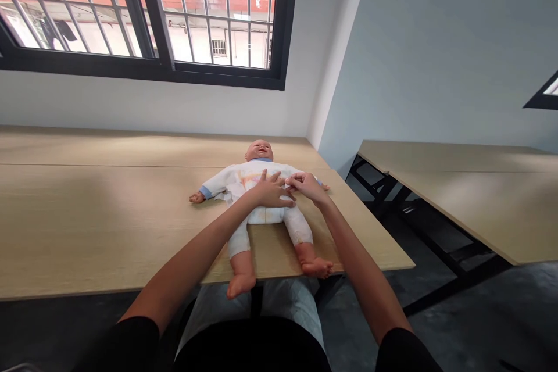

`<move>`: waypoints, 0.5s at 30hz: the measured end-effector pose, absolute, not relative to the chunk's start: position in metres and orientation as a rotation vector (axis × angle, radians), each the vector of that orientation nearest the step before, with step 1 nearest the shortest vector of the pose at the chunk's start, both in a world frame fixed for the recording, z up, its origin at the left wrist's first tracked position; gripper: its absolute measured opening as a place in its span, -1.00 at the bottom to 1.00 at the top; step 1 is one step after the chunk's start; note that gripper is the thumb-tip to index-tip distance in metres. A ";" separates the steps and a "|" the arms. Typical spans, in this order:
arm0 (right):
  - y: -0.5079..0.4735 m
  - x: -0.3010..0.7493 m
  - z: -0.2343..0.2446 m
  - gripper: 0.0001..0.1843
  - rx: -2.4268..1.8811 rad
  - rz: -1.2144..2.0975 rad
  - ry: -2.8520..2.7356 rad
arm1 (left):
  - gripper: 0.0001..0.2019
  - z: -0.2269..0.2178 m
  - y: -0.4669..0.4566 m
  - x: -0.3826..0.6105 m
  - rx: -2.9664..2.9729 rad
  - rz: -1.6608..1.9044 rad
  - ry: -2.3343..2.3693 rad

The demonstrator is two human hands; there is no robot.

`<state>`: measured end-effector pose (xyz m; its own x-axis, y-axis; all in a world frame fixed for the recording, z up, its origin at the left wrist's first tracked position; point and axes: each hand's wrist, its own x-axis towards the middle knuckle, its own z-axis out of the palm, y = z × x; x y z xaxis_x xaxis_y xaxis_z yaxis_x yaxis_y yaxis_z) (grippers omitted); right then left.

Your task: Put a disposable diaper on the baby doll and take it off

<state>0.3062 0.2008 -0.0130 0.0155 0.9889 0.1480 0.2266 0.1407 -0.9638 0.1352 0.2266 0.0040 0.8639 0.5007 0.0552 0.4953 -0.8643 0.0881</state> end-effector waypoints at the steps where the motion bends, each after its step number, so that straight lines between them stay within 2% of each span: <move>1: 0.201 0.302 -0.012 -0.86 -1.270 0.941 -1.420 | -0.53 0.003 0.227 0.136 2.960 0.120 0.792; 6: 0.207 0.284 -0.006 -0.88 -1.383 0.858 -1.451 | -0.61 -0.006 0.235 0.131 2.832 0.257 0.736; 11: 0.208 0.276 -0.005 -0.72 -1.390 0.898 -1.414 | -0.73 -0.007 0.245 0.115 2.434 0.732 0.582; 15: 0.209 0.273 -0.007 -0.70 -1.369 0.931 -1.425 | -0.79 -0.008 0.252 0.112 2.292 0.892 0.514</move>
<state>0.2725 0.2085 -0.0075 0.0432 0.9927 0.1127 0.2954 0.0950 -0.9506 0.1118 0.2516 -0.0077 0.6960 0.5467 0.4655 0.1286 -0.7327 0.6683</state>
